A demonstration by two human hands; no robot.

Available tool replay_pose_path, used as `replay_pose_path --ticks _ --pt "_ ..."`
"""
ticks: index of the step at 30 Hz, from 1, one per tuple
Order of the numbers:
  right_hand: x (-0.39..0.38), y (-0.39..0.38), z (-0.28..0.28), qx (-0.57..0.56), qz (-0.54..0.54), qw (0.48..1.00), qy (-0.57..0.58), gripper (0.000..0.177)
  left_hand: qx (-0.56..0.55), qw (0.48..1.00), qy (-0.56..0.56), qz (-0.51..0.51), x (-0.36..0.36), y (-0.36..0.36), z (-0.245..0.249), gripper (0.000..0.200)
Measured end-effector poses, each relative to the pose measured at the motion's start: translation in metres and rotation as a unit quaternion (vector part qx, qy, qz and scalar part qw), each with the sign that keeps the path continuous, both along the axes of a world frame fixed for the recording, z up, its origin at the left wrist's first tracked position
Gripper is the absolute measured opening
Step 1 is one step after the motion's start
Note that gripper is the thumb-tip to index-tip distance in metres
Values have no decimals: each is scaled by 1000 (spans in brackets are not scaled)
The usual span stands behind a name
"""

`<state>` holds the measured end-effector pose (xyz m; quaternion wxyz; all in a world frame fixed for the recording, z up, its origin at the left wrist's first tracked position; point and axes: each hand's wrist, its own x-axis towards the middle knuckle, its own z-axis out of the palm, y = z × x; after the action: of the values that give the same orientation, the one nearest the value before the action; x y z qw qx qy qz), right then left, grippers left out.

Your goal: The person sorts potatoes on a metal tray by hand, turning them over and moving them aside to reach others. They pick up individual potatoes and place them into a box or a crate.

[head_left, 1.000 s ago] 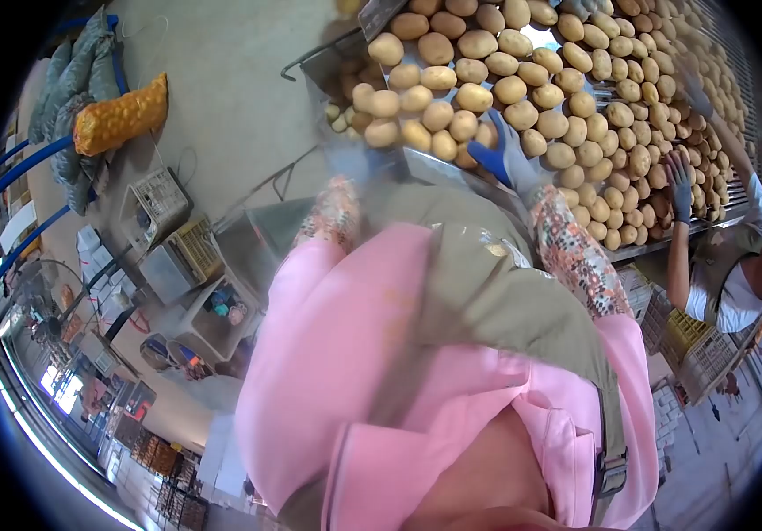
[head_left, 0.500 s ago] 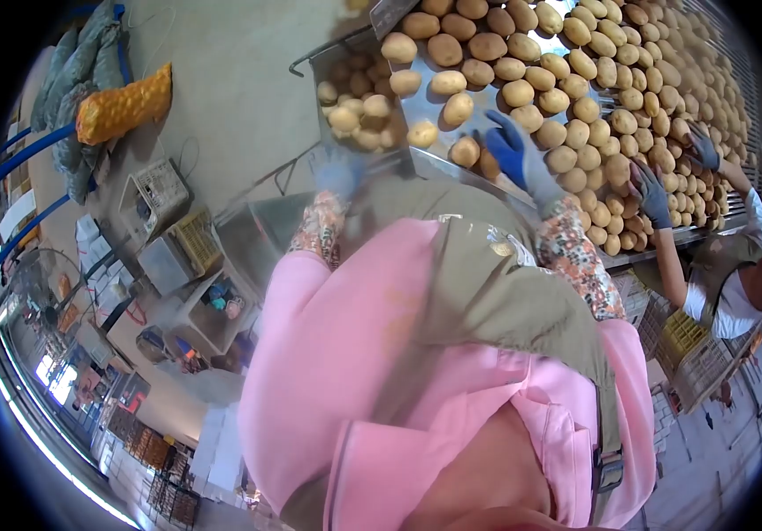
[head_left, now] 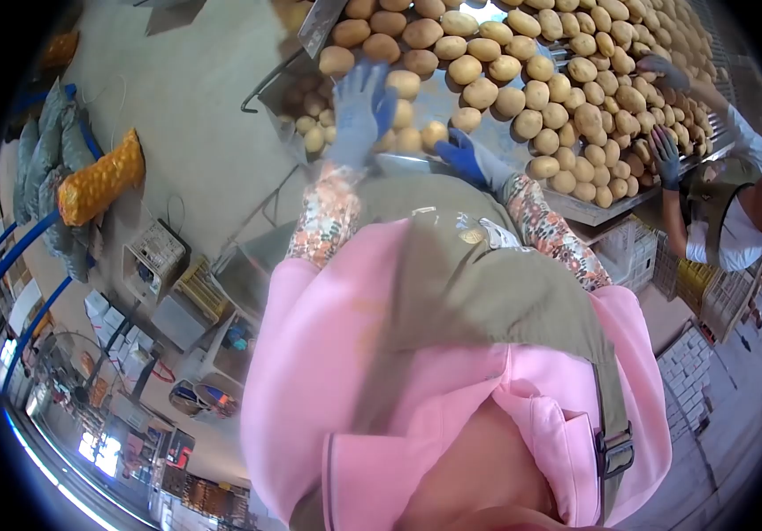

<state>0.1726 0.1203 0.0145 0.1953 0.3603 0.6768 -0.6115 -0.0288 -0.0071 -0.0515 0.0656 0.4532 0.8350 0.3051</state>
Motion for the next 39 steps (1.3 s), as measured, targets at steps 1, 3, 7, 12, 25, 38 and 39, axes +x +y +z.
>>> replay_pose_path --ticks 1,3,7,12,25,38,39 --pt "4 8 -8 1 -7 1000 -1 50 -18 999 -1 -45 3 8 -2 63" --pt "21 30 -24 -19 -146 984 104 44 -63 995 19 -74 8 -3 4 62" --pt "67 58 -4 202 -228 952 14 41 -149 983 51 -99 4 -27 17 65" --pt "104 78 -17 217 -178 960 24 36 -181 978 31 93 -1 -34 14 69" --pt "-18 20 -33 476 178 861 8 57 -246 958 97 -112 0 73 32 72" --pt "130 38 -4 320 53 945 36 47 -207 976 2 65 12 -92 -1 80" --pt "131 39 -1 283 26 956 69 46 -205 977 3 65 12 -89 5 80"
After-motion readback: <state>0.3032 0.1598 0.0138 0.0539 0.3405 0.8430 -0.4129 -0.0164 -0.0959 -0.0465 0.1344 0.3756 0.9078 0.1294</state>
